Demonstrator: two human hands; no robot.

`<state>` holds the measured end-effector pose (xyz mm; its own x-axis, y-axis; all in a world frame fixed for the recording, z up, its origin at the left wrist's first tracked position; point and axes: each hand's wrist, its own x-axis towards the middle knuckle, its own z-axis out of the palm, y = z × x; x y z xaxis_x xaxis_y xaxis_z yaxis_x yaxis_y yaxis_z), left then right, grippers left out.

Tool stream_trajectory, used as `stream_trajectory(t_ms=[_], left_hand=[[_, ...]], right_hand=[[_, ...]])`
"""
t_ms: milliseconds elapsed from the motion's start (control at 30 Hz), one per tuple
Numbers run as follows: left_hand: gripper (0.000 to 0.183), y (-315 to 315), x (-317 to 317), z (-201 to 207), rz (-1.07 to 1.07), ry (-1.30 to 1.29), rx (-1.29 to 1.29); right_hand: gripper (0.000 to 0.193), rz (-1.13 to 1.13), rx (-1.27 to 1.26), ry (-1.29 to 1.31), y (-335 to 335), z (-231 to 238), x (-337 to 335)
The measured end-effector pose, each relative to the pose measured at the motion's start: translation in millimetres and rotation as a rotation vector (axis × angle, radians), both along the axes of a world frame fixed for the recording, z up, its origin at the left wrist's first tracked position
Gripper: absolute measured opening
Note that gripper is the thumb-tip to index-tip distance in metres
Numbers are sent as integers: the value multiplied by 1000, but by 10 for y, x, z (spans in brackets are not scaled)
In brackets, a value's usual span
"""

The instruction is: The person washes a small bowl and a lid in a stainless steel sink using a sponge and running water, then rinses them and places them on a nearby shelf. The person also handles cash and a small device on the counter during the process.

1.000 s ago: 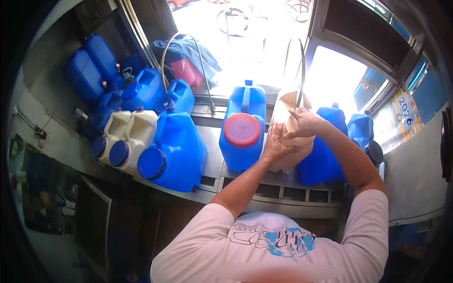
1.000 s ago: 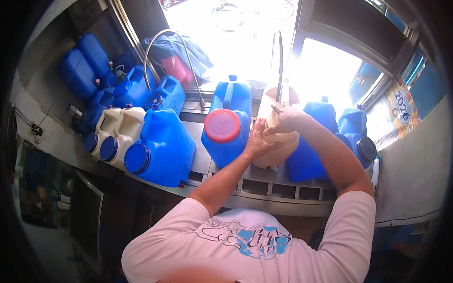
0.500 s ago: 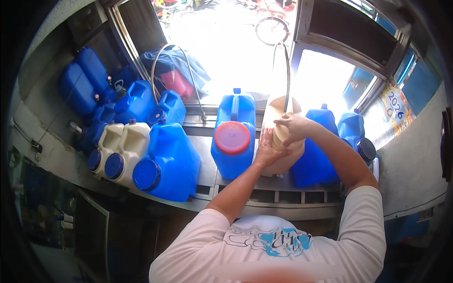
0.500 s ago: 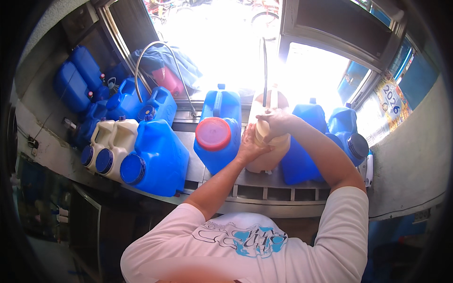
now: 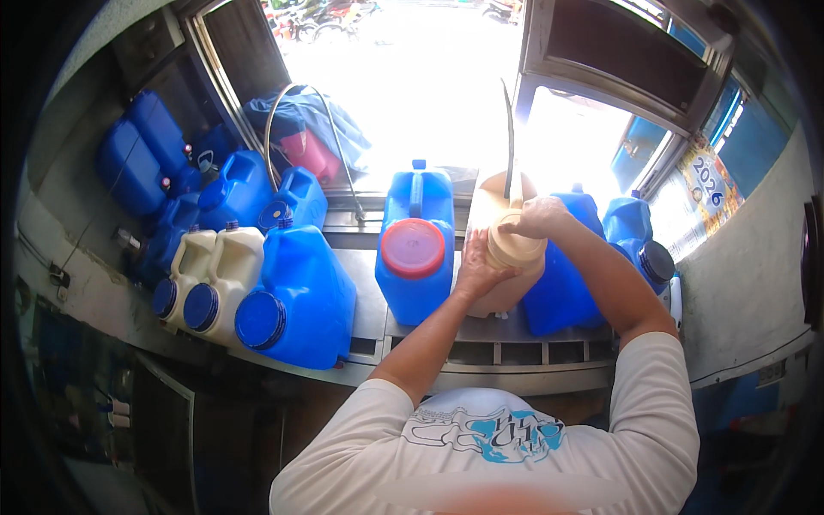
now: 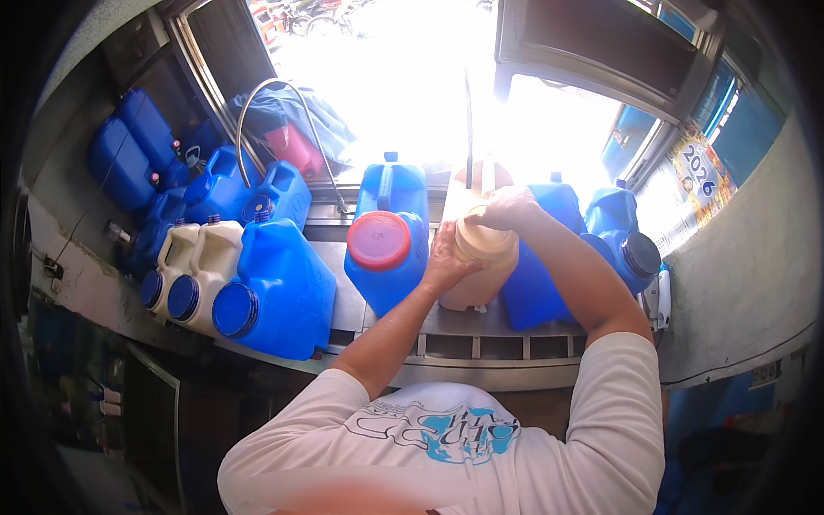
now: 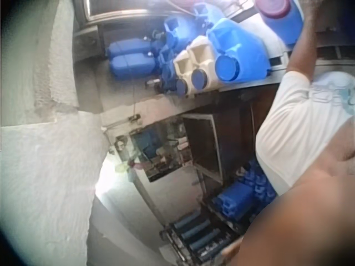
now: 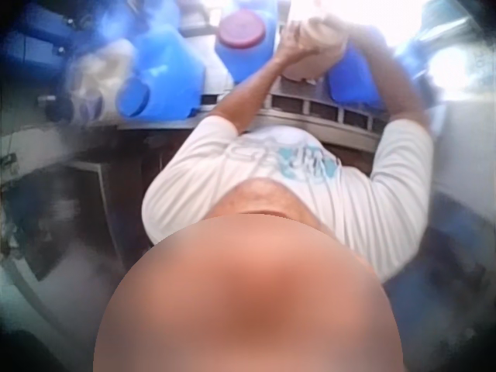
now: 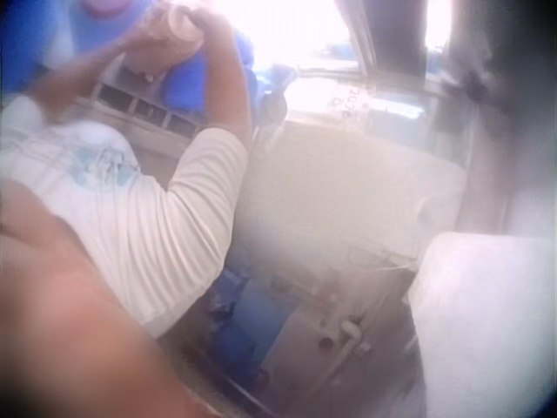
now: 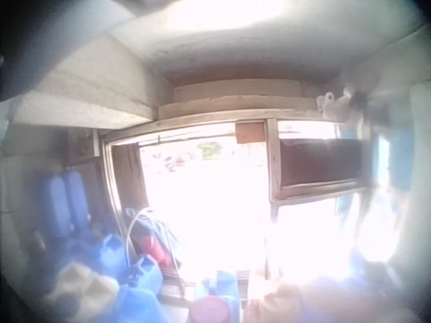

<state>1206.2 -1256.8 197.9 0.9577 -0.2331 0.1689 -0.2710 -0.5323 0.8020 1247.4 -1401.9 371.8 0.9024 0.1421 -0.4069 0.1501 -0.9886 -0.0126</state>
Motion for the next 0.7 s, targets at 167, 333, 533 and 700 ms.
stream_trajectory(t_ms=[167,333,533,700], left_hand=[[124,-21,14,53,-18,-3,14],[126,-52,-22,101,-31,-11,60],[123,-110,-32,125,-9,-32,55],[124,-37,6,80,-13,8,39]], right_hand=[[106,13,48,-92,-176,-398,25],[109,139,90,25,-202,-298,-17],[106,235,27,55,-208,-230,-13],[104,135,70,34,-147,-297,12]])
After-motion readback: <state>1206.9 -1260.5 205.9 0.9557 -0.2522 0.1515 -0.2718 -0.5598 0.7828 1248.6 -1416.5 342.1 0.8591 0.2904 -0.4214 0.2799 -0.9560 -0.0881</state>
